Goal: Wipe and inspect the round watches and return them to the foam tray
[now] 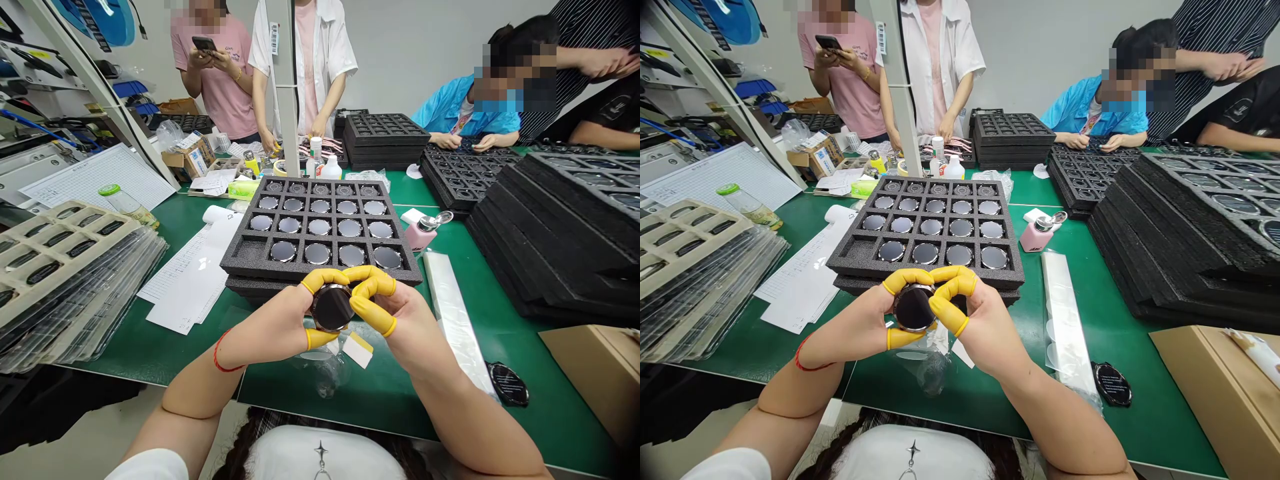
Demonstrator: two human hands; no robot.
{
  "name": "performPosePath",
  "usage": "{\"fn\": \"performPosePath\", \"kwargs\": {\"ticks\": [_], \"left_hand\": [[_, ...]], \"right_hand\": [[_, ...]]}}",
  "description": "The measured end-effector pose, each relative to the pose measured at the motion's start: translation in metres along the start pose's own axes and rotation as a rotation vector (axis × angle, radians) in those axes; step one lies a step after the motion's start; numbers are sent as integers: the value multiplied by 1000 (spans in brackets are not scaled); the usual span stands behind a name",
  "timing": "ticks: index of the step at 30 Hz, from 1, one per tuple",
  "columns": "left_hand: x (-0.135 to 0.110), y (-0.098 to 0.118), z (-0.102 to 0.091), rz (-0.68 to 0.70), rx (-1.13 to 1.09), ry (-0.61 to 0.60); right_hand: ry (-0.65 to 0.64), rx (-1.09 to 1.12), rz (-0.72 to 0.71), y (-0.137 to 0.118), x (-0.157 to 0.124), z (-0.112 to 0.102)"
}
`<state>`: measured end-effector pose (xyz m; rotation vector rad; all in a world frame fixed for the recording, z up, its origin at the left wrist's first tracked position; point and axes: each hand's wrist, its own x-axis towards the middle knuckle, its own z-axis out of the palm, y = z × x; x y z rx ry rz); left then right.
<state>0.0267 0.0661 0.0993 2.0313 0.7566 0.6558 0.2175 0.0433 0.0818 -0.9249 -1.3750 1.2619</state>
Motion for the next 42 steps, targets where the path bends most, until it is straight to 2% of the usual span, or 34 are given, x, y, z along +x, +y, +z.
{"fn": "performPosePath", "kwargs": {"ticks": [3, 8, 10, 13, 17, 22, 26, 29, 34, 42], "left_hand": [[0, -1, 1, -5, -8, 2], [0, -2, 1, -29, -19, 50], [1, -2, 1, -39, -46, 37], [1, -2, 2, -30, -72, 11], [0, -2, 6, -41, -86, 17], [2, -1, 10, -34, -135, 27], [3, 0, 10, -91, -144, 4], [4, 2, 8, -122, -184, 2], [5, 3, 8, -174, -264, 3], [3, 3, 19, -152, -42, 17]], "right_hand": [[35, -75, -53, 0, 0, 1], [221, -358, -235, 4, -1, 5], [191, -430, -222, 5, -1, 8], [53, -476, -105, 5, 1, 11], [-61, -300, 106, 5, 6, 11], [-128, -56, 111, 6, 11, 6], [-81, -14, 142, 10, 14, 3], [-10, 109, 162, 12, 14, 4], [-155, 250, 223, 8, 12, 10], [-69, 325, 301, 13, 13, 18]]}}
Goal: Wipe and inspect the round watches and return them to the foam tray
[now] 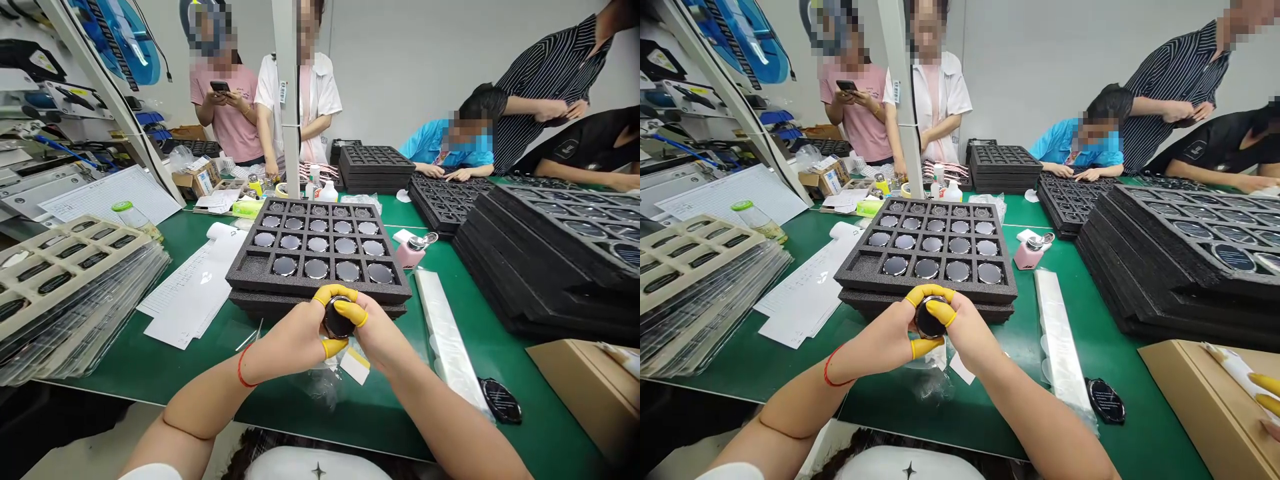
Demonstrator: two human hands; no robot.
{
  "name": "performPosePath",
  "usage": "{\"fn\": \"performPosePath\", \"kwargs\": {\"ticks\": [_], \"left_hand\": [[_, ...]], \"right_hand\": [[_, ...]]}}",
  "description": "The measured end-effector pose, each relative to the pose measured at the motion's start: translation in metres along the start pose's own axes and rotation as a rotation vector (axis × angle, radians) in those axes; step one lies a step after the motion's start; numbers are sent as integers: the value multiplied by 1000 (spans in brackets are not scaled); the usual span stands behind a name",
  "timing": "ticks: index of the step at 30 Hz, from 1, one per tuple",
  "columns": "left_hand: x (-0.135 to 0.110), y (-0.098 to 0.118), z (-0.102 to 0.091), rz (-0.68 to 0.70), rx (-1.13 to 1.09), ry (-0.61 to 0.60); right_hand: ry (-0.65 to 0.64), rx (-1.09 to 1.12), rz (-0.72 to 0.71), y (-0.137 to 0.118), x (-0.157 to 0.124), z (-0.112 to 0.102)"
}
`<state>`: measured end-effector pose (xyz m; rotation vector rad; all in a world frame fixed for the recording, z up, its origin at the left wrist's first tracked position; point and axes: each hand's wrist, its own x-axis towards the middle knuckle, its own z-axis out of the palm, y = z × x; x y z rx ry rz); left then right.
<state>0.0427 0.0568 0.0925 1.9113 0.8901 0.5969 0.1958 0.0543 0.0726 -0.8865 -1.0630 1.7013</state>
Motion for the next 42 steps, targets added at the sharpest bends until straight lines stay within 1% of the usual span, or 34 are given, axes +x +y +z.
{"fn": "performPosePath", "kwargs": {"ticks": [5, 9, 11, 14, 16, 17, 19, 20, 22, 23, 25, 27, 29, 30, 32, 35, 38, 42], "left_hand": [[-1, -7, 2, -43, 146, 10], [-1, -5, -1, -88, 219, -2], [-1, -3, -2, -92, 175, 3], [0, 0, -5, -48, -2, -28], [-3, 1, -12, -9, -87, -75], [-6, 2, -19, 9, -89, -103], [-18, 6, -38, 32, -37, -123], [-27, 9, -50, 42, -6, -113], [-50, 12, -74, 34, -16, 3], [-64, 12, -85, 80, -61, 98], [-91, 10, -102, 199, -213, 369], [-114, 4, -111, 315, -317, 614], [-129, -2, -115, 402, -377, 768], [-134, -4, -117, 427, -399, 808], [-140, -6, -119, 447, -444, 838], [-142, -7, -125, 440, -489, 817], [-142, -10, -131, 440, -504, 805], [-139, -15, -136, 479, -514, 757]], "right_hand": [[-48, -62, -1, 0, 1, 0], [-82, -102, -3, -6, 0, 2], [-133, -131, -2, -9, 0, 0], [-184, -210, -1, -13, -2, -8], [-182, -244, 3, -16, -3, -13], [-171, -258, -6, -18, -3, -15], [-119, -299, -52, -24, 1, -15], [-75, -345, -90, -27, 6, -12], [28, -518, -181, -33, 22, -2], [71, -621, -225, -35, 34, 6], [114, -815, -279, -33, 63, 24], [117, -912, -279, -24, 95, 44], [116, -1008, -272, -13, 123, 61], [113, -1061, -268, -8, 136, 68], [82, -1169, -253, -1, 154, 78], [-20, -1328, -227, 1, 168, 84], [-101, -1476, -236, 1, 167, 85], [-95, -1654, -297, 6, 157, 90]]}}
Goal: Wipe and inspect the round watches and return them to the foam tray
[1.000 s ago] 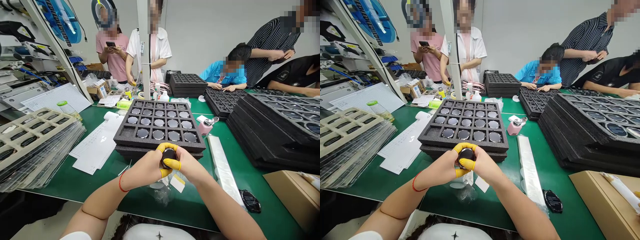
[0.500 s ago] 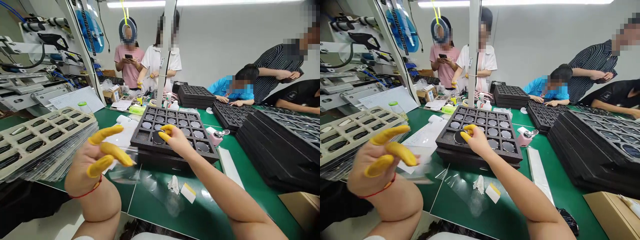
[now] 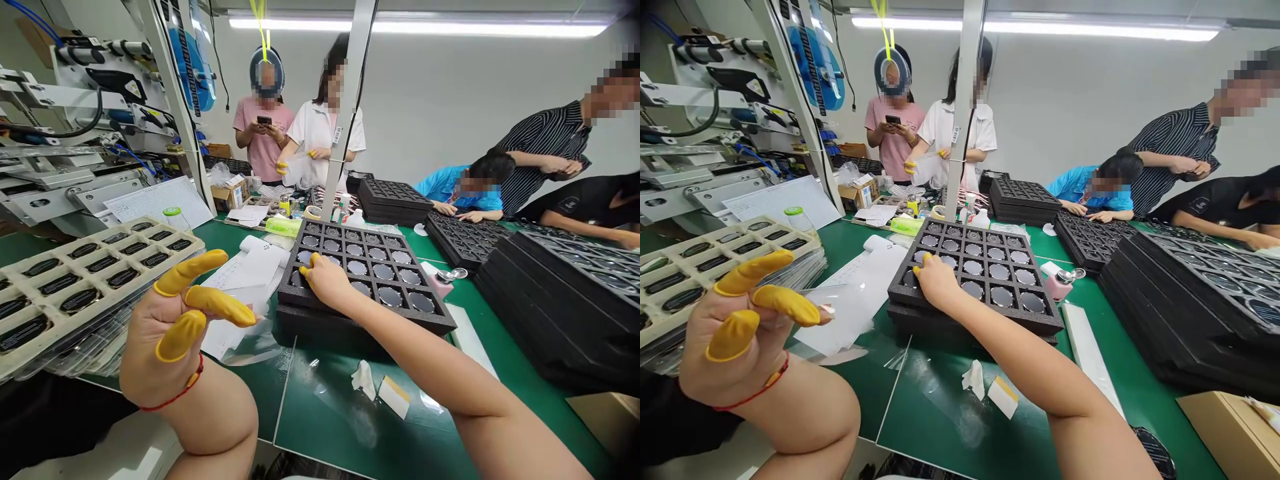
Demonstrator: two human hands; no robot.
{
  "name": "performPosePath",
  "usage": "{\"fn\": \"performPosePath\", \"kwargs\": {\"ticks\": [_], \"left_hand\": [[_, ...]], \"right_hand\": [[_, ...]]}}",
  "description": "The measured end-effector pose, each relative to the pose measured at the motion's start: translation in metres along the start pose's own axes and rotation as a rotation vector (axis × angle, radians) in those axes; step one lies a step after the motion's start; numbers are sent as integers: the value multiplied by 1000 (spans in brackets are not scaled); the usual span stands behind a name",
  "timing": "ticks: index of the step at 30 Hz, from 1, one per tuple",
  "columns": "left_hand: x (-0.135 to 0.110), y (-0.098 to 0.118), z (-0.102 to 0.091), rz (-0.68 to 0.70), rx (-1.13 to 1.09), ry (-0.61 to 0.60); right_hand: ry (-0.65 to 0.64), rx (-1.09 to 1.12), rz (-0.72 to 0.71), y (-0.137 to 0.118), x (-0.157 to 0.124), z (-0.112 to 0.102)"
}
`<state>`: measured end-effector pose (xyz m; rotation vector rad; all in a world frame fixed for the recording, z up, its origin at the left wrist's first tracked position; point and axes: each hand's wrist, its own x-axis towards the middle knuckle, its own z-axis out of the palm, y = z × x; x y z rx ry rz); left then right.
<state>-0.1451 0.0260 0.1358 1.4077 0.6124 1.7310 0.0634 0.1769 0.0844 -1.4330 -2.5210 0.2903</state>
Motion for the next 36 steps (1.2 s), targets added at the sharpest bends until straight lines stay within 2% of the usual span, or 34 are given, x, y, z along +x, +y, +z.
{"fn": "performPosePath", "kwargs": {"ticks": [3, 5, 8, 10, 13, 16, 20, 24, 27, 29, 31, 33, 34, 36], "left_hand": [[3, -3, -2, -12, -7, -35], [4, -5, -4, -25, 18, -46], [6, -8, -6, -10, 50, -88], [7, -11, -6, -2, 47, -138], [10, -15, -2, -45, 27, -165], [15, -19, 8, -133, 9, -186], [25, -27, 27, -230, 18, -227], [37, -44, 47, -354, 37, -237], [42, -60, 64, -445, 69, -316], [44, -68, 76, -493, 75, -408], [44, -75, 88, -539, 75, -474], [42, -82, 101, -583, 49, -522], [39, -85, 107, -606, 8, -550], [33, -91, 119, -653, -111, -600]], "right_hand": [[21, -83, -32, 5, 4, -10], [64, -123, -13, 23, 16, -27], [191, -203, 180, 66, 42, -53], [242, -248, 330, 97, 57, -63], [240, -264, 470, 134, 74, -60], [224, -235, 543, 154, 83, -46], [245, -163, 572, 166, 86, -36], [331, -79, 506, 160, 81, -46], [452, -5, 405, 138, 64, -64], [548, 61, 323, 116, 39, -76], [618, 128, 223, 94, 0, -84], [676, 181, 115, 74, -48, -83], [747, 262, -49, 66, -73, -79], [781, 294, -321, 54, -116, -66]]}}
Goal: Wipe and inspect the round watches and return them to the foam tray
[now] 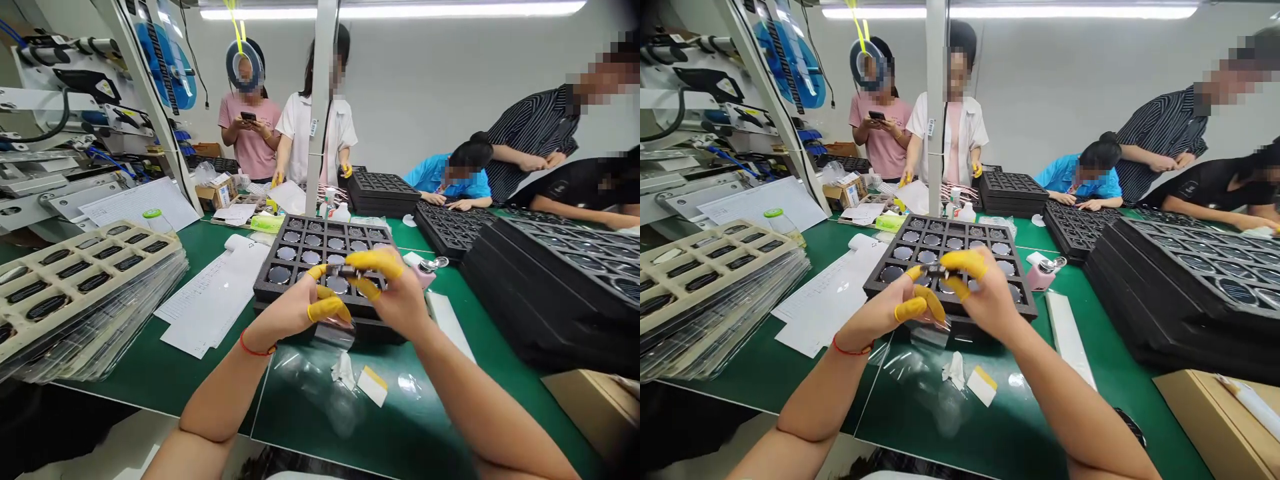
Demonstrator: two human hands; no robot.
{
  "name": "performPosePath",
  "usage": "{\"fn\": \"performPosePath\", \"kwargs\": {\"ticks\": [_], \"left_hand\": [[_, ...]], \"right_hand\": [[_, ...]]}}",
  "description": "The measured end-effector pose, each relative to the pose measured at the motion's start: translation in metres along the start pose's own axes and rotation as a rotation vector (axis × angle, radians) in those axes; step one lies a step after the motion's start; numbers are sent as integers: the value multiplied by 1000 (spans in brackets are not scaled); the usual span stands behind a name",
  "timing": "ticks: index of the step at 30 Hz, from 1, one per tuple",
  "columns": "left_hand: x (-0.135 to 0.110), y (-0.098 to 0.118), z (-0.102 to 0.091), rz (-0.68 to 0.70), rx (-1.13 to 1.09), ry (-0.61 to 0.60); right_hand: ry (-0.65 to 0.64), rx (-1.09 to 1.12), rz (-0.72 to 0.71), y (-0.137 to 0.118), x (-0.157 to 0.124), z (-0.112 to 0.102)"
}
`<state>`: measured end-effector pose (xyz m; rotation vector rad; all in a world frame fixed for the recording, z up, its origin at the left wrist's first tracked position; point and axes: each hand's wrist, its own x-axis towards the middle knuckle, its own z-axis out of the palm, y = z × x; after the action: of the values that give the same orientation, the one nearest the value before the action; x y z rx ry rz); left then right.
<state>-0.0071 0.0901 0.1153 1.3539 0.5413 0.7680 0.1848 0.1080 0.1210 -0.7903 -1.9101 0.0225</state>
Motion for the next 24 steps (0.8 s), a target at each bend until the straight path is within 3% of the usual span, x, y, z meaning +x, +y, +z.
{"fn": "performPosePath", "kwargs": {"ticks": [4, 9, 13, 19, 24], "left_hand": [[6, -11, 20, -83, -60, -46], [4, -19, 35, -102, 107, -12], [4, -29, 42, -65, 213, -63], [7, -36, 44, -54, 346, -111], [11, -39, 45, -62, 482, -185]], "right_hand": [[-23, 7, -206, -18, -47, -16], [-191, 47, -127, -17, -62, -33], [-140, 4, -27, -17, -69, -32], [-222, -31, -115, -15, -78, -19], [-209, -40, -133, -16, -82, -19]]}}
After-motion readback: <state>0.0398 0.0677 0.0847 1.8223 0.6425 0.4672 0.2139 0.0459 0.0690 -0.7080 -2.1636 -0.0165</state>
